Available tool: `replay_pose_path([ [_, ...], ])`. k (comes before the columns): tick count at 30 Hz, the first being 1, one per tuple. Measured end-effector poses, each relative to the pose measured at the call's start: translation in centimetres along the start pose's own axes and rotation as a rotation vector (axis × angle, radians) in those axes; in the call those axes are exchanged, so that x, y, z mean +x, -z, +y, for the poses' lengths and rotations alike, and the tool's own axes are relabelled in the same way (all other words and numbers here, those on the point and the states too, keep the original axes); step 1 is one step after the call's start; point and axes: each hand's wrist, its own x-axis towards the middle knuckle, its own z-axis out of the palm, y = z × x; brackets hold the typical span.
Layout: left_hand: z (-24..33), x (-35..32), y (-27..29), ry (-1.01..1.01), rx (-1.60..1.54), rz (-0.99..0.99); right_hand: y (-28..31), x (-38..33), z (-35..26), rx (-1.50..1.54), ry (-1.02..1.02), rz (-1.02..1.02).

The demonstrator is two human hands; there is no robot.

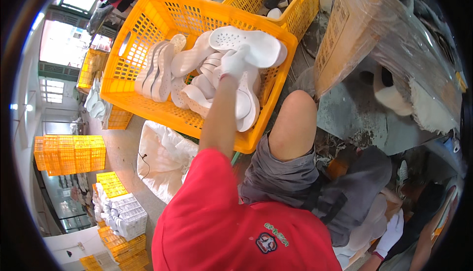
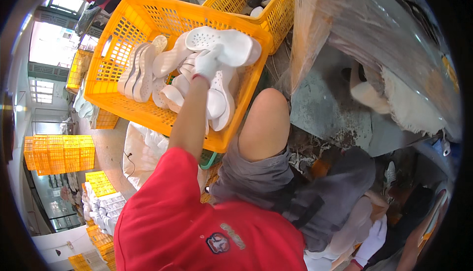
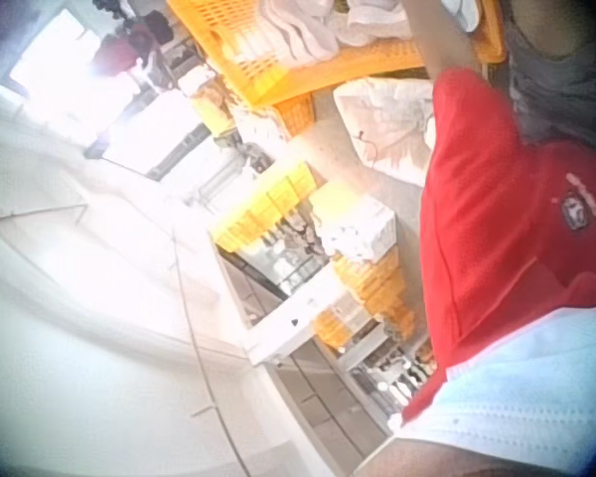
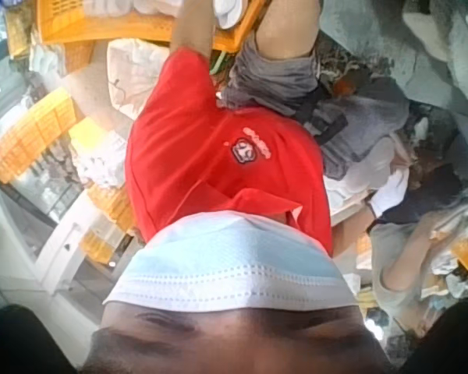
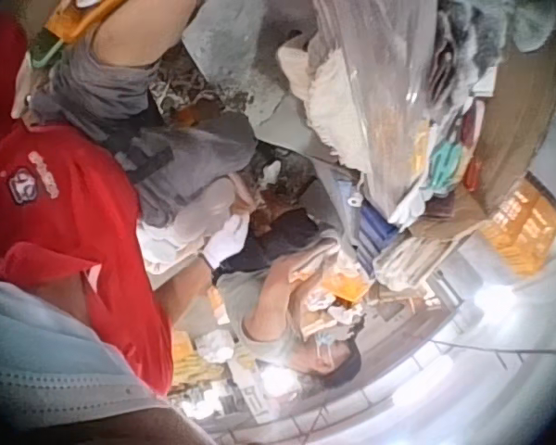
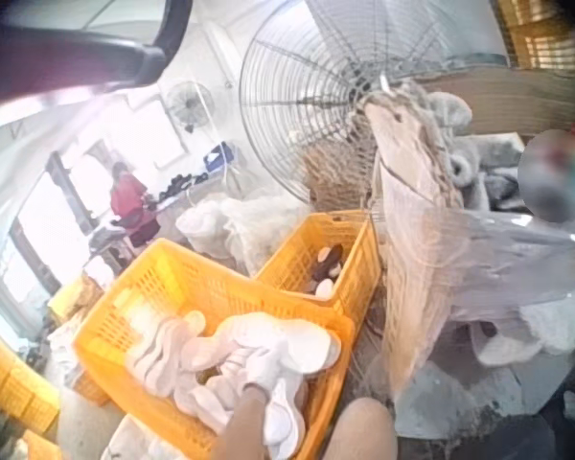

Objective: The person sits on the floor and repeatedly wipes white slipper soles with gloved hands, then places them into a yellow basket. The person continues this cycle of wiping and placing multiple slipper soles throughout the clip.

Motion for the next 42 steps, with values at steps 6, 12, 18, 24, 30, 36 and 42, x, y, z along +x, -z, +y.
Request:
replay_pose_path([
  [6,5.0,-12.4,7.1,-0.061,-0.22,-0.318,-17.1,-7.9,-26.4,0.192,0.354,-0.371],
  [12,3.3,-26.6,1.3,-0.102,-0.354,-0.066,-30.9,-12.6,-39.3,0.725,0.474,-1.049],
  [18,0.0,-27.0,7.2,0.033,-0.305,-0.154,-28.7,-11.5,-36.1,0.402,0.404,-1.033],
  [24,8.9,-19.4,12.9,-0.012,0.205,0.247,-17.5,-7.3,-31.1,0.411,0.152,-0.786],
  [30,7.8,-25.9,-6.9,-0.341,0.18,-0.266,-11.6,-10.4,-20.7,0.584,-0.003,-0.304],
  [36,0.7,-35.8,-30.6,0.662,-0.5,-0.832,-10.1,-12.3,-20.1,0.399,0.034,-0.203],
  [42,4.4,-38.5,-40.7,0.461,-0.49,-0.669,-9.0,-7.6,-26.3,0.628,0.089,0.283],
])
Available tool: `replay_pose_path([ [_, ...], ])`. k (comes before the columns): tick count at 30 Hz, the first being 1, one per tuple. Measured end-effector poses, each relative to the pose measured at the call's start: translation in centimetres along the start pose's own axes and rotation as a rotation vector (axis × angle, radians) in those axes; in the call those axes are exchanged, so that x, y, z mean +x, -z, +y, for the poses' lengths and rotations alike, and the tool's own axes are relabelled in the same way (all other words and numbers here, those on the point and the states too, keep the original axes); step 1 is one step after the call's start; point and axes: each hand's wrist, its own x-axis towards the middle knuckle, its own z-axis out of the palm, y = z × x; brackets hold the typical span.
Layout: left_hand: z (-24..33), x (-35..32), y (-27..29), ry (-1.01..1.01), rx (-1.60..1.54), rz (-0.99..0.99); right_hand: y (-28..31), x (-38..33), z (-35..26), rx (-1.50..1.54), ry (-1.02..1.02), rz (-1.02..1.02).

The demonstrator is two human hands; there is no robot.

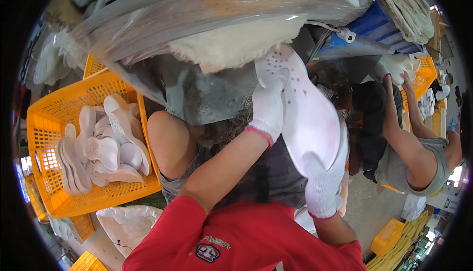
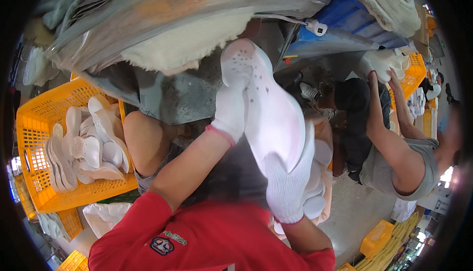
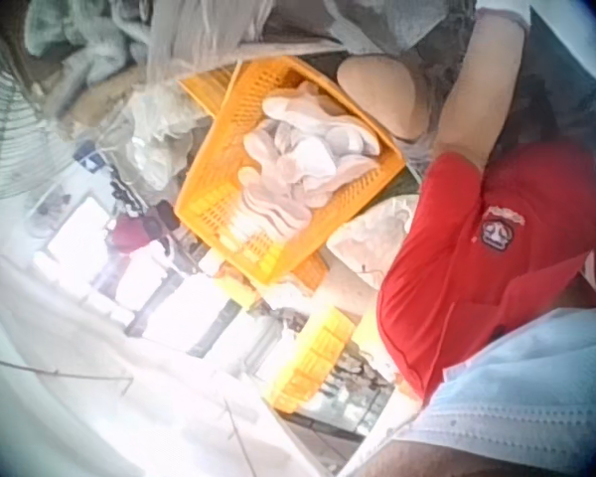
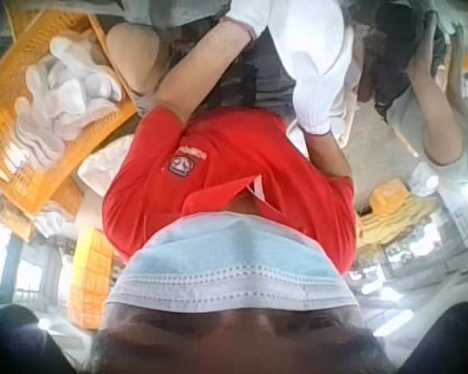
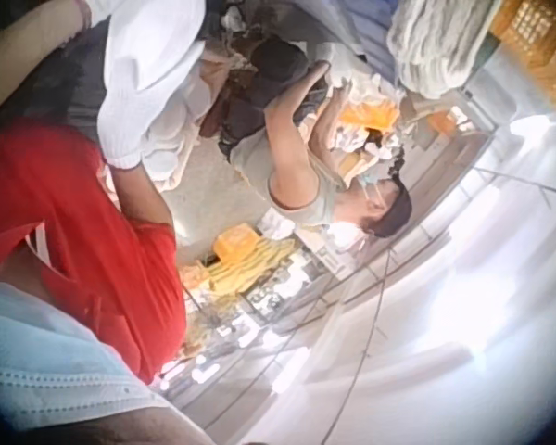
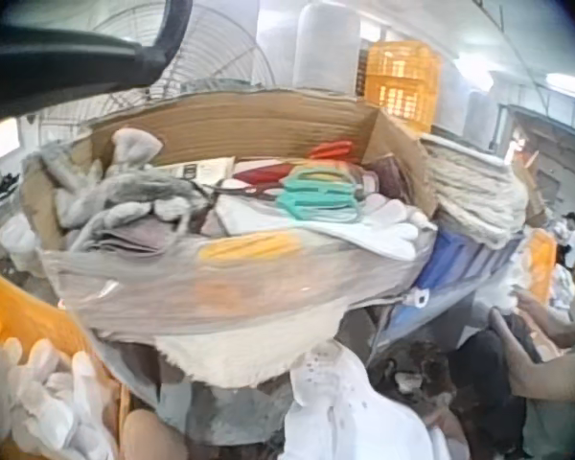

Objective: The person sits on the floor and repeatedly wipes white slipper soles with gloved hands, then places them into a yellow basket. The person continues this cycle of wiping and placing multiple slipper soles throughout the clip.

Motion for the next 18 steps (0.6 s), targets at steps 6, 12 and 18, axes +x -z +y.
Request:
replay_pose_path([
  [6,0.1,11.0,3.0,-0.197,0.569,-0.07,-3.9,9.5,2.6,-0.34,0.426,-0.154],
  [12,6.7,11.4,10.4,0.054,1.111,0.15,-9.2,16.2,3.5,-0.247,0.476,-0.275],
  [18,10.8,3.0,13.8,-0.303,1.728,0.033,-12.0,19.6,5.2,-0.254,0.254,-0.339],
])
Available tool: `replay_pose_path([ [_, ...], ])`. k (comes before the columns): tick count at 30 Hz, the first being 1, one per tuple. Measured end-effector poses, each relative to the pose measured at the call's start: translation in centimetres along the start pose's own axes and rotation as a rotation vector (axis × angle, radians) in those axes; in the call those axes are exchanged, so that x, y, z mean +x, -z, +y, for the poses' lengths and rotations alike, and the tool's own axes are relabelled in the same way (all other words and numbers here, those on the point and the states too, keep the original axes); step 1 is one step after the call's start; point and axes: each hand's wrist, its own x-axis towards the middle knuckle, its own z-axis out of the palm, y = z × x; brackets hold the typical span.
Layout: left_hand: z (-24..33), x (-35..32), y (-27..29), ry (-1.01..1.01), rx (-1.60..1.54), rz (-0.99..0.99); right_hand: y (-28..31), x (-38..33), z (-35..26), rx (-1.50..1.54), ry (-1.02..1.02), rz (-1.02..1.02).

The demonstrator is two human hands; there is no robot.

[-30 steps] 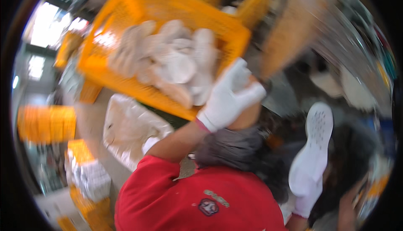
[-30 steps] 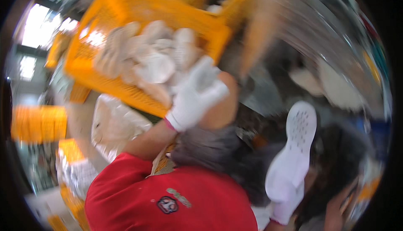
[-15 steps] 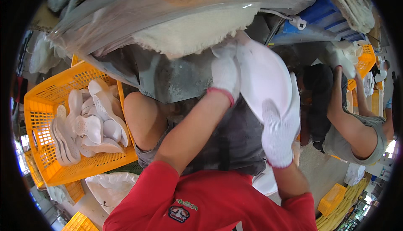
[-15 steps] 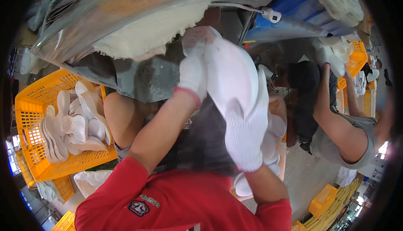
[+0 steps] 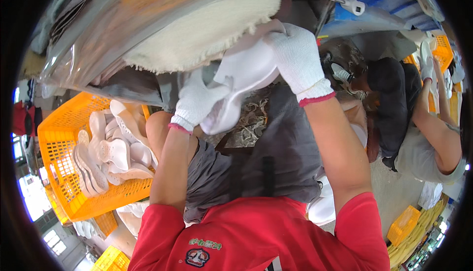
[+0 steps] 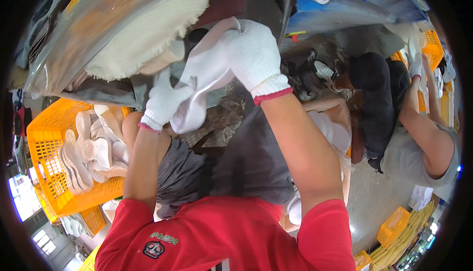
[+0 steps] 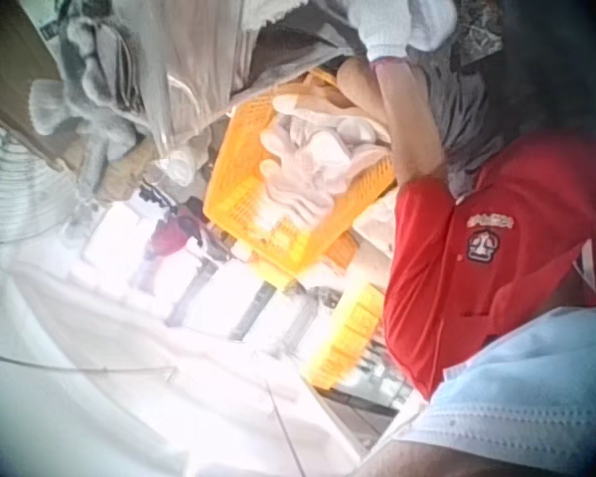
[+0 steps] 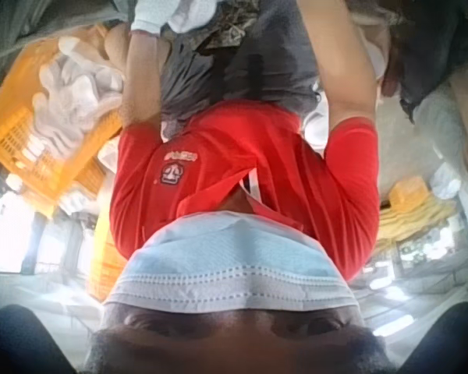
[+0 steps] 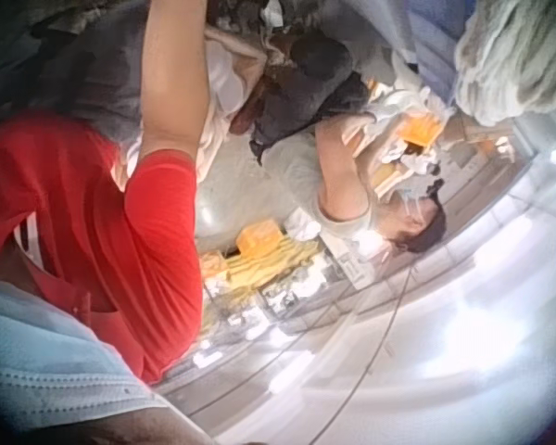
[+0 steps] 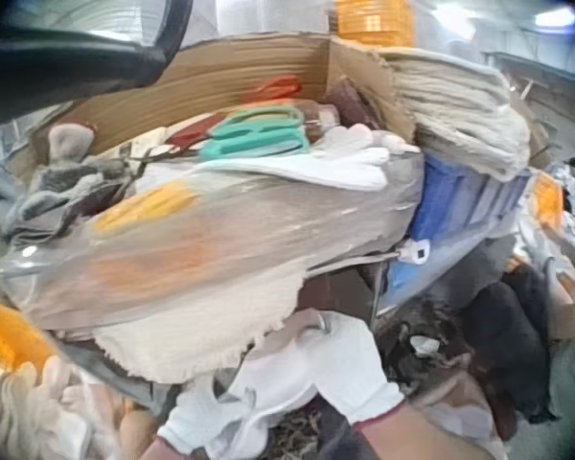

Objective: The person sits on the floor and repeatedly wipes white slipper soles with gloved hands, then places them into a yellow basket. The person continues this cycle of wiping and placing multiple slipper soles throughout the clip.

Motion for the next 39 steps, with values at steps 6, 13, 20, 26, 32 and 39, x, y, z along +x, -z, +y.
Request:
replay_pose_path([
  [6,3.9,-2.6,-3.9,0.139,-1.328,-0.378,-0.7,-1.5,-3.0,0.376,-0.184,-0.136],
  [13,12.3,0.3,-9.5,0.234,-1.736,-0.024,5.6,-11.3,-6.1,-0.085,-0.156,0.01],
  [20,13.2,6.9,-11.1,0.222,-1.631,0.12,3.0,-7.7,-1.2,-0.34,0.226,0.296],
  [26,6.7,8.5,-6.6,0.354,-1.198,-0.407,2.1,-3.9,-0.1,-0.414,0.394,0.213],
  [32,0.7,3.0,-1.8,-0.151,-0.185,-0.14,0.7,1.3,5.3,-0.445,0.538,0.066],
  [39,6.3,2.4,-7.4,-0.376,-0.712,-0.005,0.8,-4.6,-6.9,-0.234,-0.068,-0.145],
])
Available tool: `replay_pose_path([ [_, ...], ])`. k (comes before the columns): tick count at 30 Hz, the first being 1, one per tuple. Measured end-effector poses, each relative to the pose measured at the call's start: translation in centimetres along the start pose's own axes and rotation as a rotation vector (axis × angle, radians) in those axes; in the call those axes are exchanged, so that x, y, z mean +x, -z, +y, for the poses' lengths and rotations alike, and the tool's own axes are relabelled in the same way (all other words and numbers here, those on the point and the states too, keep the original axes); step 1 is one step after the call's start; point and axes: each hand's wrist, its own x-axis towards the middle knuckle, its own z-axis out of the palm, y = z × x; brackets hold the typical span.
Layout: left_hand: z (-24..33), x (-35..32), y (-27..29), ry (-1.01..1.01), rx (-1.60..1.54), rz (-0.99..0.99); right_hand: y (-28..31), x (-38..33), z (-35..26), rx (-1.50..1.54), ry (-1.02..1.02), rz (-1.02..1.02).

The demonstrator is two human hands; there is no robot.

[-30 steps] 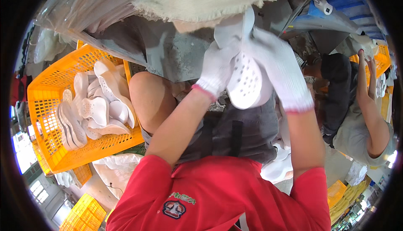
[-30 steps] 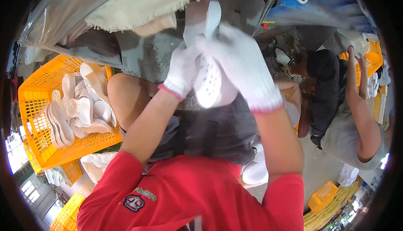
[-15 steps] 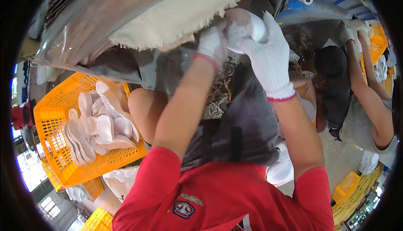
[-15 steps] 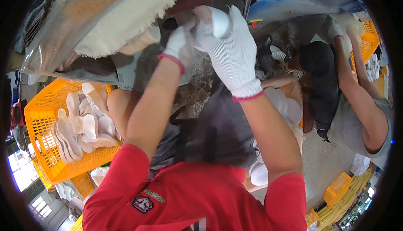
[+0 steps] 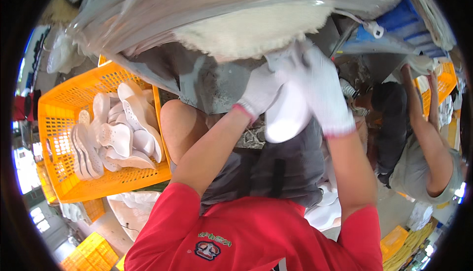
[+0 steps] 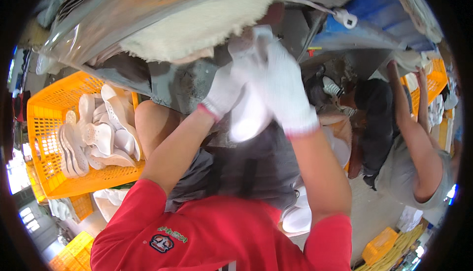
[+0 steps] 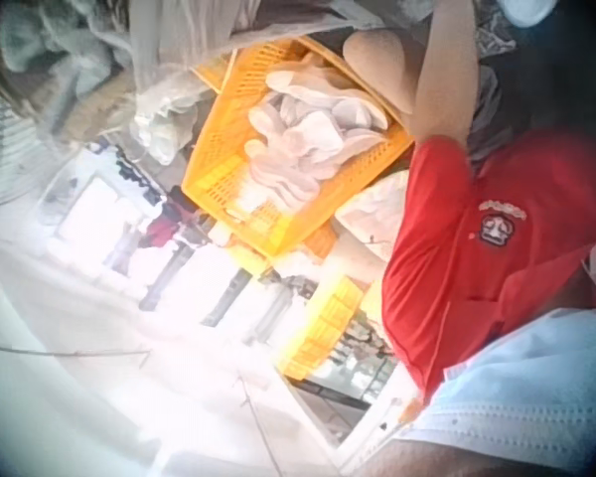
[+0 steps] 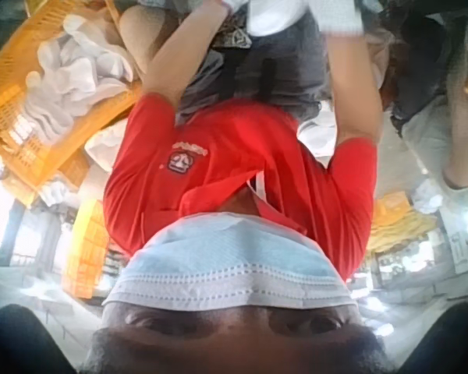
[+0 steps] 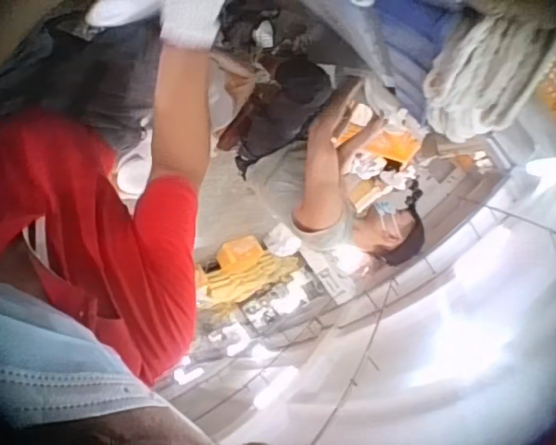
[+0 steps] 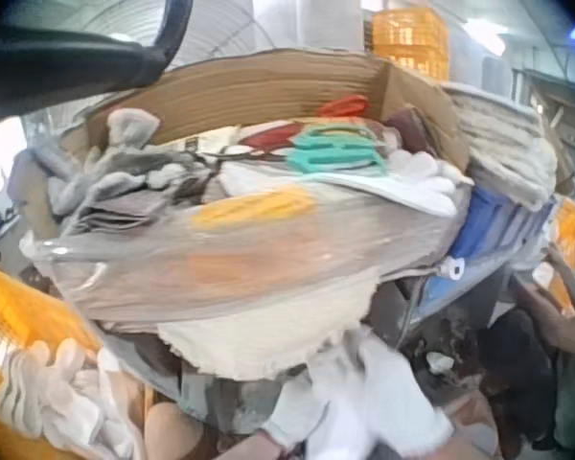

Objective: The person sits on the floor and repeatedly wipes white slipper soles with gloved hands, then places them into a yellow basket. The person continues this cycle of wiping and placing multiple slipper soles throughout the clip.

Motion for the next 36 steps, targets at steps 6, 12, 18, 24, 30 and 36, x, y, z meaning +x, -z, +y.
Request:
replay_pose_path([
  [6,-0.4,2.3,-0.1,0.535,-0.799,-0.111,2.4,-6.4,3.7,-0.925,0.687,-0.109],
  [12,0.3,-3.8,3.0,0.446,-1.687,-0.123,-3.7,-8.3,2.9,-0.523,0.856,-0.015],
  [18,-3.5,0.7,3.6,0.573,-1.188,0.409,-7.9,-3.6,0.7,-0.464,0.641,0.039],
  [24,-6.9,-1.0,2.2,-0.087,-0.525,0.161,-8.1,-4.9,0.9,-0.467,0.591,0.222],
  [30,-5.0,-1.5,1.3,0.308,-1.15,0.228,-8.7,-0.8,-1.0,-0.079,0.367,-0.177],
  [36,-1.7,-0.9,4.8,0.71,-1.452,-0.064,-6.0,-6.8,-3.0,0.107,0.076,-0.393],
])
